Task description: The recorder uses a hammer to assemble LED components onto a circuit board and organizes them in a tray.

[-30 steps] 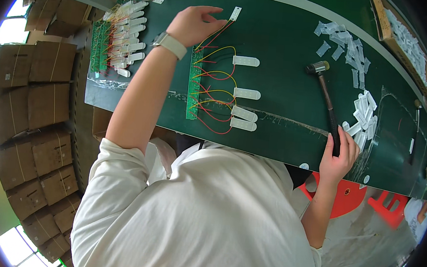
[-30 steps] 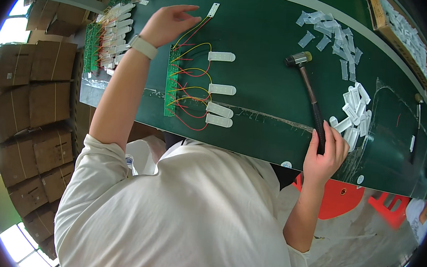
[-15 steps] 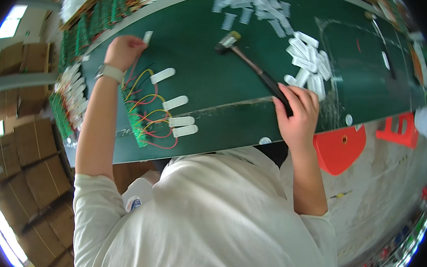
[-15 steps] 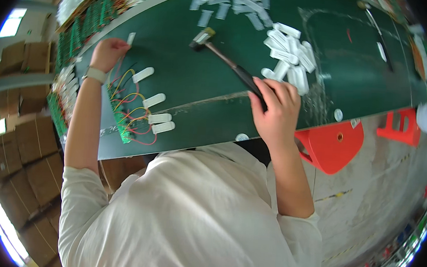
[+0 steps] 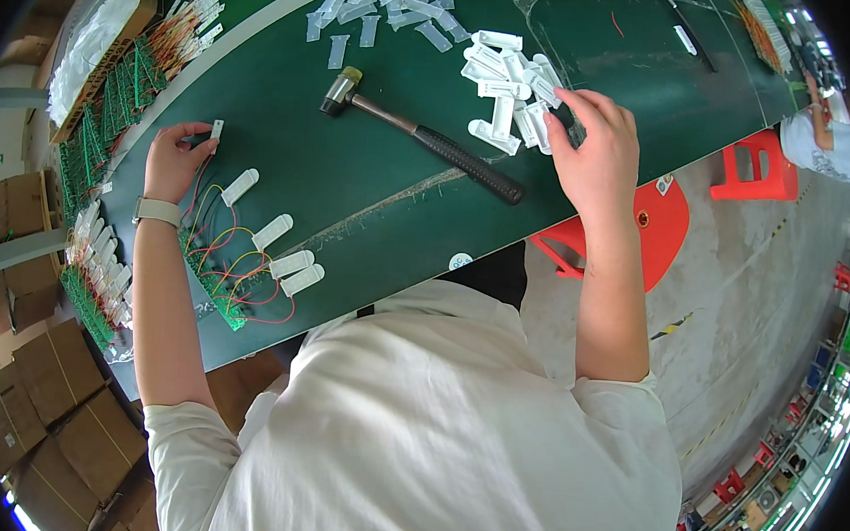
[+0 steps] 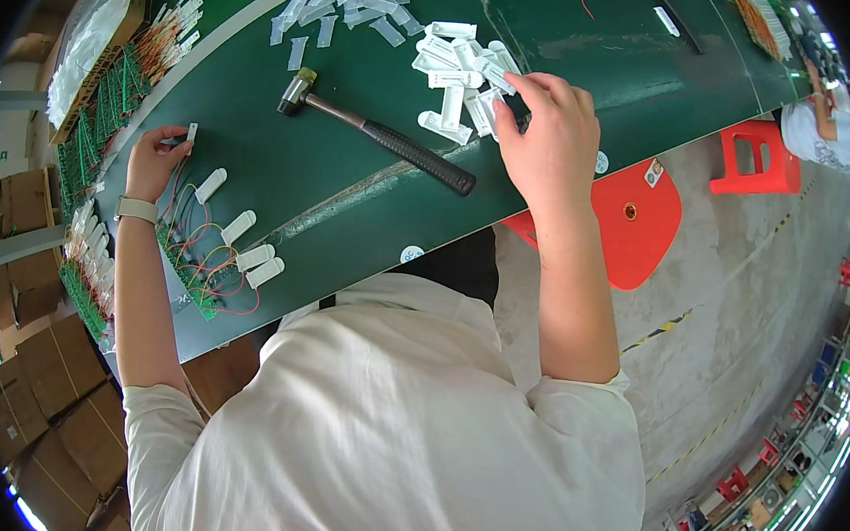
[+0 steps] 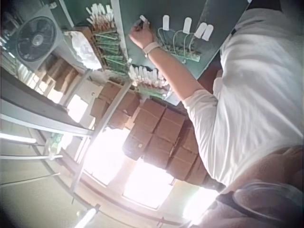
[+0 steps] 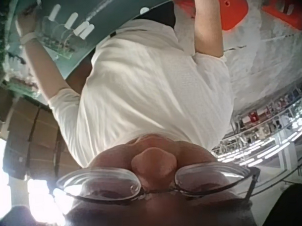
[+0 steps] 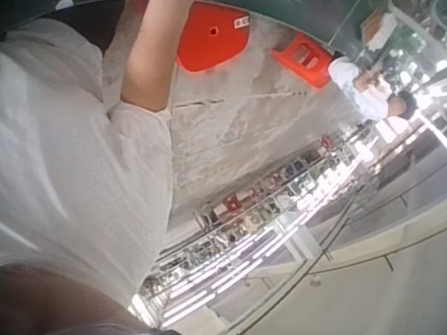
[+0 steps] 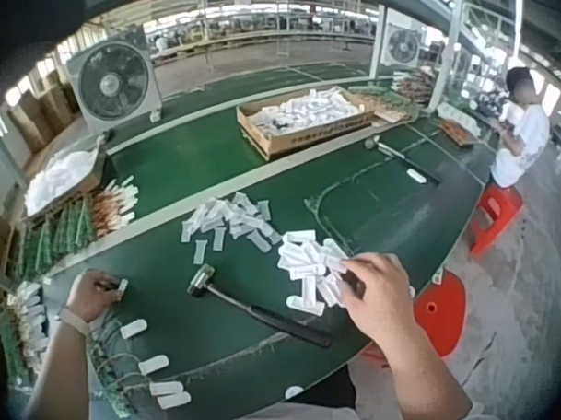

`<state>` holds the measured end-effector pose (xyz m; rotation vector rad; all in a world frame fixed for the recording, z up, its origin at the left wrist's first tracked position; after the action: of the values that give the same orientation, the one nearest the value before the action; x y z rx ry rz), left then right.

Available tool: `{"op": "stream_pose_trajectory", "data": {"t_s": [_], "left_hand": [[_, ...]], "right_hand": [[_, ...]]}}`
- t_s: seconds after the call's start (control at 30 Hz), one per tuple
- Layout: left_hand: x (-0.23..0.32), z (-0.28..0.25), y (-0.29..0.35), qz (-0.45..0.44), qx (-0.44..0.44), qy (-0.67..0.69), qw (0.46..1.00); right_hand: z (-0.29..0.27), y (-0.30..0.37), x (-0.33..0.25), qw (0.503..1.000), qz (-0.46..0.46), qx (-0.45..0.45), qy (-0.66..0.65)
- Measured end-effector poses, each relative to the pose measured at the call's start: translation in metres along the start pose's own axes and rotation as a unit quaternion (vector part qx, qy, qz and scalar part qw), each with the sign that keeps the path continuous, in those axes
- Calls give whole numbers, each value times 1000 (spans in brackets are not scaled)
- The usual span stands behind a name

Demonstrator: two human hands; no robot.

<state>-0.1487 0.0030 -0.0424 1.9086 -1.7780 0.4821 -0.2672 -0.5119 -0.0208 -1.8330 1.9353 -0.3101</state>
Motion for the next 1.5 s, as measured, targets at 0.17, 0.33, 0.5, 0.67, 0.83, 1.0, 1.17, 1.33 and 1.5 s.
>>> {"op": "stream_pose_trajectory", "data": {"t_s": [0.17, 0.33, 0.5, 0.67, 0.83, 1.0, 1.17, 1.33, 1.5], "left_hand": [[5, -1, 9, 63, 7, 15, 998], [40, 15, 18, 54, 2, -8, 999], [46, 15, 25, 91, -19, 120, 988], [37, -4, 40, 35, 44, 42, 998], [28, -7, 58, -54, 24, -34, 998], [25, -6, 54, -100, -35, 39, 994], [9, -13, 54, -141, -74, 271, 949], [-5, -30, 61, -175, -86, 469, 862], [-4, -44, 70, -149, -97, 457, 872]], "right_hand": [[6, -11, 1, 1000, 10, -8, 19], [13, -17, 15, 998, -13, -38, 41], [20, -14, 16, 997, -17, -72, 24], [26, -15, 15, 997, -5, -78, 15], [30, -19, 19, 996, 12, -89, 29], [43, -26, 24, 993, 26, -95, -64], [38, -32, 25, 988, 36, -107, -107], [37, -34, 30, 989, 55, -66, -122], [30, -40, 1, 973, 96, 15, -208]]}}
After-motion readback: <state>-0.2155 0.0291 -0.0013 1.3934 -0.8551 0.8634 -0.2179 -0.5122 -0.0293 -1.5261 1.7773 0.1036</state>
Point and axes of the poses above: each hand's wrist, its own y-axis away from the middle knuckle, its own z-axis out of the palm, x = y × z, the point moved 2 cm from there along -y, towards the middle knuckle, and after that the axes turned 10 degrees about y, right-handed, at the moved point
